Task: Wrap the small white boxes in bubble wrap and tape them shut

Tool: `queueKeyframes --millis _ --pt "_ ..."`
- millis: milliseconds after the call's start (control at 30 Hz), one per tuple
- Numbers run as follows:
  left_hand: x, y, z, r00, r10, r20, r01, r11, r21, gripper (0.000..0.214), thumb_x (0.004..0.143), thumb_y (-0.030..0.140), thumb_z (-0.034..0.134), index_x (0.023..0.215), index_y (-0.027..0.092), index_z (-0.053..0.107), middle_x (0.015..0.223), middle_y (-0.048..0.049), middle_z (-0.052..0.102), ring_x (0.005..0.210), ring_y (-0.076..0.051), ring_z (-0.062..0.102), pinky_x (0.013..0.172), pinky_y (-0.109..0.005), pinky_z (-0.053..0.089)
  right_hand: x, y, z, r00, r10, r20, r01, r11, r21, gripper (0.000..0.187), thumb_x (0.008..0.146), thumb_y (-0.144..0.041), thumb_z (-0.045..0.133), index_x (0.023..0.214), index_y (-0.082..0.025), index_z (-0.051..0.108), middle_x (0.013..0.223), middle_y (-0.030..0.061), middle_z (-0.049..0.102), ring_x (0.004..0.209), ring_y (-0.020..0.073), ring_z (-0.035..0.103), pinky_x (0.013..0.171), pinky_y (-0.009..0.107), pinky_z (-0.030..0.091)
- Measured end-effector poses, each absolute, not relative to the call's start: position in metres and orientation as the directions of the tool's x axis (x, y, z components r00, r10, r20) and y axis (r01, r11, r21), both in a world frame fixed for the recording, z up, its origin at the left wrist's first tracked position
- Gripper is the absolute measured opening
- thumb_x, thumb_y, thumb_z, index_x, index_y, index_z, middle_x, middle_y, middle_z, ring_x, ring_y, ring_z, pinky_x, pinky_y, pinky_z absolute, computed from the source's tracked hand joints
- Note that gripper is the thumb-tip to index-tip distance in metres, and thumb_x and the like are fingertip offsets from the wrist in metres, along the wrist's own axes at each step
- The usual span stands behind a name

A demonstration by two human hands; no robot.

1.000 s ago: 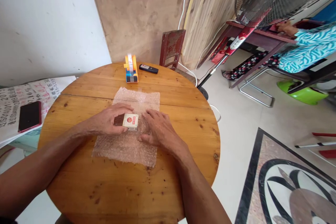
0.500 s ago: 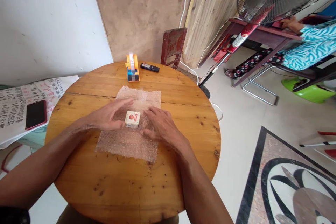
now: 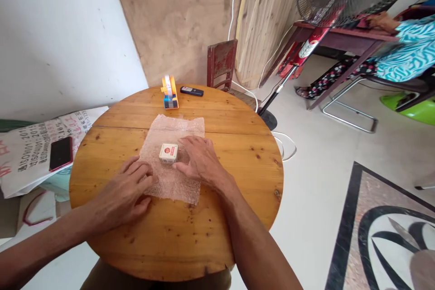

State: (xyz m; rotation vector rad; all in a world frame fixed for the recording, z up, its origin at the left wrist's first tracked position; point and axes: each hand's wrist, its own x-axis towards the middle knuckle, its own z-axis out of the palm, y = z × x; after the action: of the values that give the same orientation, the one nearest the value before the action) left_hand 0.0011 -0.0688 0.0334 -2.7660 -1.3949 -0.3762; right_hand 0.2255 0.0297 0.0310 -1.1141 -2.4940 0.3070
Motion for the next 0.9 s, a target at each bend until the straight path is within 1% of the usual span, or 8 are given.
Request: queueKeyframes --millis 167,300,367,567,633,733,800,900 --pt "0.010 -0.064 0.018 0.546 0.762 0.348 0.789 -0.608 0.093 0.014 0.073 0.005 0.057 0.081 0.016 0.062 0.100 -0.0107 0.060 0.104 -0.028 0.052 0.105 -0.053 0.038 0.214 0.030 0.024 -0.612 0.738 0.283 0.642 0.673 -0.368 0.051 0.075 -0.029 0.074 0.121 -0.015 0.059 0.123 0.0144 0.066 0.118 0.0293 0.055 0.103 0.046 0.033" --pt "0.011 -0.058 0.023 0.463 0.753 0.468 0.752 -0.613 0.241 0.015 0.074 0.004 0.052 0.078 0.016 0.059 0.103 -0.0118 0.060 0.097 -0.025 0.054 0.086 -0.043 0.049 0.214 0.029 0.025 -0.602 0.752 0.269 0.623 0.653 -0.431 0.041 0.074 -0.027 0.075 0.113 -0.017 0.064 0.113 0.0100 0.070 0.110 0.0273 0.059 0.099 0.043 0.035" --pt "0.008 -0.055 0.030 0.428 0.763 0.484 0.740 -0.604 0.298 0.017 0.072 0.005 0.052 0.081 0.017 0.059 0.110 -0.0119 0.061 0.098 -0.025 0.056 0.083 -0.041 0.050 0.215 0.029 0.027 -0.604 0.761 0.238 0.619 0.635 -0.461 0.041 0.074 -0.028 0.075 0.112 -0.018 0.064 0.111 0.0093 0.070 0.109 0.0273 0.059 0.098 0.042 0.036" --pt "0.005 -0.035 0.040 0.386 0.839 0.383 0.705 -0.536 0.464 0.009 0.073 0.012 0.055 0.077 0.019 0.059 0.125 -0.0101 0.062 0.110 -0.026 0.060 0.089 -0.042 0.050 0.222 0.029 0.035 -0.626 0.770 0.124 0.603 0.579 -0.549 0.044 0.076 -0.031 0.072 0.118 -0.021 0.063 0.117 0.0089 0.068 0.112 0.0284 0.059 0.097 0.044 0.040" --pt "0.007 -0.027 0.042 0.364 0.873 0.323 0.678 -0.487 0.550 0.005 0.075 0.017 0.055 0.075 0.019 0.060 0.124 -0.0099 0.064 0.110 -0.025 0.062 0.089 -0.039 0.051 0.228 0.029 0.041 -0.586 0.801 0.122 0.552 0.505 -0.663 0.045 0.081 -0.035 0.066 0.123 -0.020 0.060 0.125 0.0104 0.065 0.114 0.0282 0.059 0.095 0.043 0.043" --pt "0.010 -0.014 0.045 0.321 0.922 0.215 0.643 -0.379 0.665 0.008 0.078 0.023 0.055 0.076 0.019 0.062 0.115 -0.0071 0.069 0.099 -0.021 0.067 0.080 -0.033 0.053 0.240 0.029 0.054 -0.587 0.802 0.112 0.360 0.382 -0.851 0.046 0.088 -0.044 0.056 0.127 -0.020 0.056 0.133 0.0102 0.060 0.122 0.0261 0.056 0.098 0.041 0.045" --pt "0.011 -0.007 0.047 0.283 0.944 0.171 0.637 -0.318 0.702 0.010 0.077 0.025 0.055 0.077 0.019 0.064 0.116 -0.0059 0.069 0.097 -0.021 0.067 0.074 -0.030 0.053 0.244 0.028 0.060 -0.624 0.777 0.085 0.286 0.328 -0.900 0.052 0.084 -0.049 0.061 0.127 -0.020 0.056 0.135 0.0099 0.059 0.126 0.0260 0.053 0.100 0.040 0.044" --pt "0.011 0.004 0.045 0.248 0.961 0.126 0.645 -0.260 0.718 0.014 0.077 0.029 0.058 0.079 0.018 0.066 0.112 -0.0064 0.070 0.095 -0.022 0.067 0.071 -0.029 0.052 0.241 0.027 0.058 -0.601 0.799 0.026 0.354 0.295 -0.888 0.061 0.070 -0.047 0.075 0.122 -0.020 0.057 0.128 0.0098 0.062 0.114 0.0262 0.059 0.091 0.039 0.048"
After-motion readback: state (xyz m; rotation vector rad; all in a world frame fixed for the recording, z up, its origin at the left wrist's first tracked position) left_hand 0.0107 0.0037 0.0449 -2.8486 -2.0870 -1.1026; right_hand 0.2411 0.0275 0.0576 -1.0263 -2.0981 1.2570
